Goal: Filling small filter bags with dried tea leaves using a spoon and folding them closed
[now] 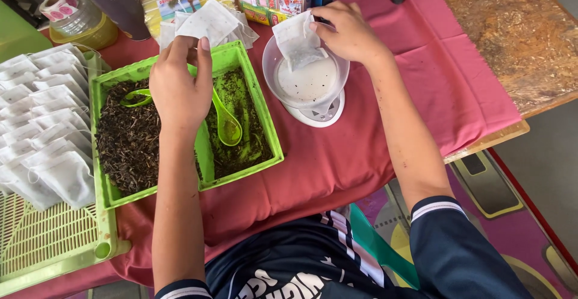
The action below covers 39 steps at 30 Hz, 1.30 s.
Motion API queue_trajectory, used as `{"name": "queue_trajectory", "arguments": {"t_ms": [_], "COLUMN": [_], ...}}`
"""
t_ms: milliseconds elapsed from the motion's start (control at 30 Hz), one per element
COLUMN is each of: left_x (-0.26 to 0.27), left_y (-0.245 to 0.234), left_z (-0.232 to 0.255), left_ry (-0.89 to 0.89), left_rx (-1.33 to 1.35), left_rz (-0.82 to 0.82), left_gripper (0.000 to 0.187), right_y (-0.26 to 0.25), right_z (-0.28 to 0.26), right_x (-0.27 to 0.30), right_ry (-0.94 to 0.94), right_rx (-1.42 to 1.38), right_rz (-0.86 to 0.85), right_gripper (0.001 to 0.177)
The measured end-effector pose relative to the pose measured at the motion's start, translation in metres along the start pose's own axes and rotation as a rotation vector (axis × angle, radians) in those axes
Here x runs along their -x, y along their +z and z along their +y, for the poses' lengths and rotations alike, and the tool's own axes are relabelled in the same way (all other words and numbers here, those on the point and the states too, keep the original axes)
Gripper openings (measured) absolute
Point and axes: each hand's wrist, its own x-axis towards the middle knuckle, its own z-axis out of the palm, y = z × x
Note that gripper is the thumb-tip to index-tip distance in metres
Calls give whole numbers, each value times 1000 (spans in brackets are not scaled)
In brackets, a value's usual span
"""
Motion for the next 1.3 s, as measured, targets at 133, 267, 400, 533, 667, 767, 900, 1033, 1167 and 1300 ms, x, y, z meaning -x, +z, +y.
{"name": "queue_trajectory", "arguments": {"t_ms": [133,267,400,533,667,767,900,1033,1167,1300], "left_x": [0,-1,0,0,0,0,-1,-3,-5,-4], "left_y": [1,-1,0,-1,-1,-1,-3,-1,-2,-6], "left_z": [-1,1,1,1,1,1,2,2,3,13], "left_ry": [0,-17,-31,-46,-24,-26,-20,1,28,51], "left_rx": [-4,-2,-3,-6,-4,-6,4,32,97,146], "left_rz": [2,-3,-16,-25,-11,-15,-11,-7,-41,-177], "left_gripper": [25,26,28,28,27,27,26,26,27,77], "right_y": [3,-2,-3,-2,-8,-13,-18,-25,-25,-18], "right_z": [9,11,6,-3,-12,-21,-40,-54,-81,-120], "right_x": [-6,-8,-5,-3,1,6,13,19,27,34], "right_ry": [-27,-218,-179,-172,-229,-282,-370,-436,-420,-467], "right_rx": [1,-135,-138,-162,-132,-147,-267,-343,-463,-420], "right_rz": [-17,74,102,197,275,300,269,304,401,456], "right_gripper": [37,27,19,6,5,6,8,3,5,5]}}
